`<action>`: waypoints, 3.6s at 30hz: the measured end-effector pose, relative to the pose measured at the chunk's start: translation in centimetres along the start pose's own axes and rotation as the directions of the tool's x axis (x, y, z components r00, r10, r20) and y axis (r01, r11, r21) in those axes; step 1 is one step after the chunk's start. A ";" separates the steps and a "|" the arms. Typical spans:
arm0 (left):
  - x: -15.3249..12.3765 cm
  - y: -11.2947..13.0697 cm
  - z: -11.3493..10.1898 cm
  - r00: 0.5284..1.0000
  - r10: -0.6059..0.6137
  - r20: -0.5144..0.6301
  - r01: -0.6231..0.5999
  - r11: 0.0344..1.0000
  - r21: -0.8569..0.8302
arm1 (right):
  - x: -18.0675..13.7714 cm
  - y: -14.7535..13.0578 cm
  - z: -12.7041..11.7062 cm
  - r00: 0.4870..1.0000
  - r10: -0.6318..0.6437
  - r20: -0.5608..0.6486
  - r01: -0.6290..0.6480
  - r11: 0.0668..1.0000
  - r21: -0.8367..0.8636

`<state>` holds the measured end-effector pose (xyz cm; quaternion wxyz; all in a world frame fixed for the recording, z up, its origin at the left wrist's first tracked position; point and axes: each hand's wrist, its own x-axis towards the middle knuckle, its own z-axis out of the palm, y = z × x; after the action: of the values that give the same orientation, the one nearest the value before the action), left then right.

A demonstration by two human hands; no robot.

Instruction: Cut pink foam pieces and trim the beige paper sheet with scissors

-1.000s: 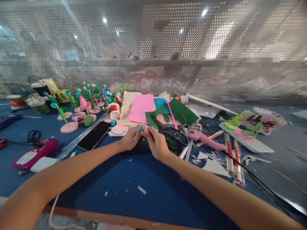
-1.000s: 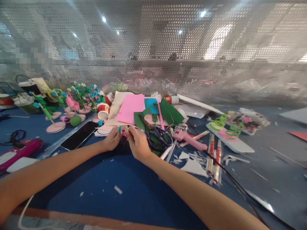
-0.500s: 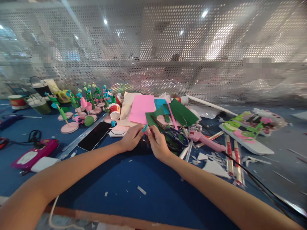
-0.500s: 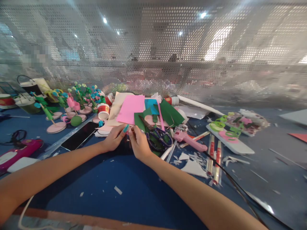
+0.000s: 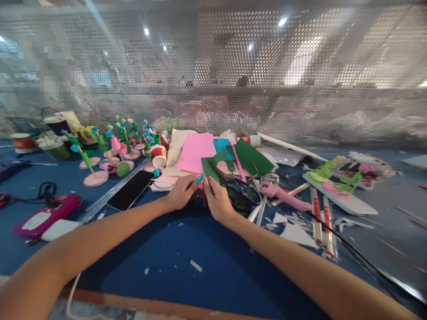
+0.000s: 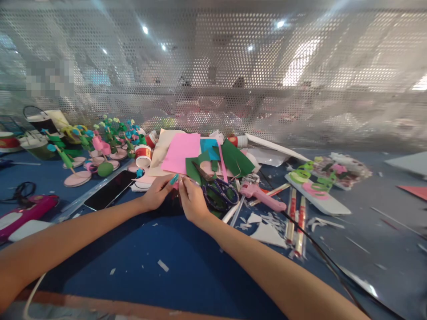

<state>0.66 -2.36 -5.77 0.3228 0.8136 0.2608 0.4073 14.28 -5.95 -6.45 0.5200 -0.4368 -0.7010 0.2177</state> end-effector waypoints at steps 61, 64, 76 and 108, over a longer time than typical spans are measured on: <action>-0.4 1.4 3.1 0.883 -0.463 -0.073 0.350 0.754 -0.555 | -0.2 0.1 -0.5 0.972 -0.228 0.064 0.232 0.866 -0.442; -0.4 1.4 3.1 0.886 -0.460 -0.050 0.362 0.757 -0.543 | -0.2 0.2 -0.5 0.977 -0.204 0.055 0.209 0.898 -0.387; -0.5 1.2 3.1 0.894 -0.446 -0.055 0.350 0.768 -0.537 | -0.1 -0.1 -0.3 0.995 -0.096 0.002 0.095 0.980 -0.176; -0.9 2.2 2.7 0.910 -0.316 -0.268 0.328 0.945 -0.002 | -0.7 -0.4 1.3 0.955 0.293 -0.041 -0.270 0.920 0.283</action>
<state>2.76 -5.24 -5.76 0.3300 0.7046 0.4407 0.4477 13.00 -6.51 -6.98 0.5672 -0.4654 -0.5719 0.3669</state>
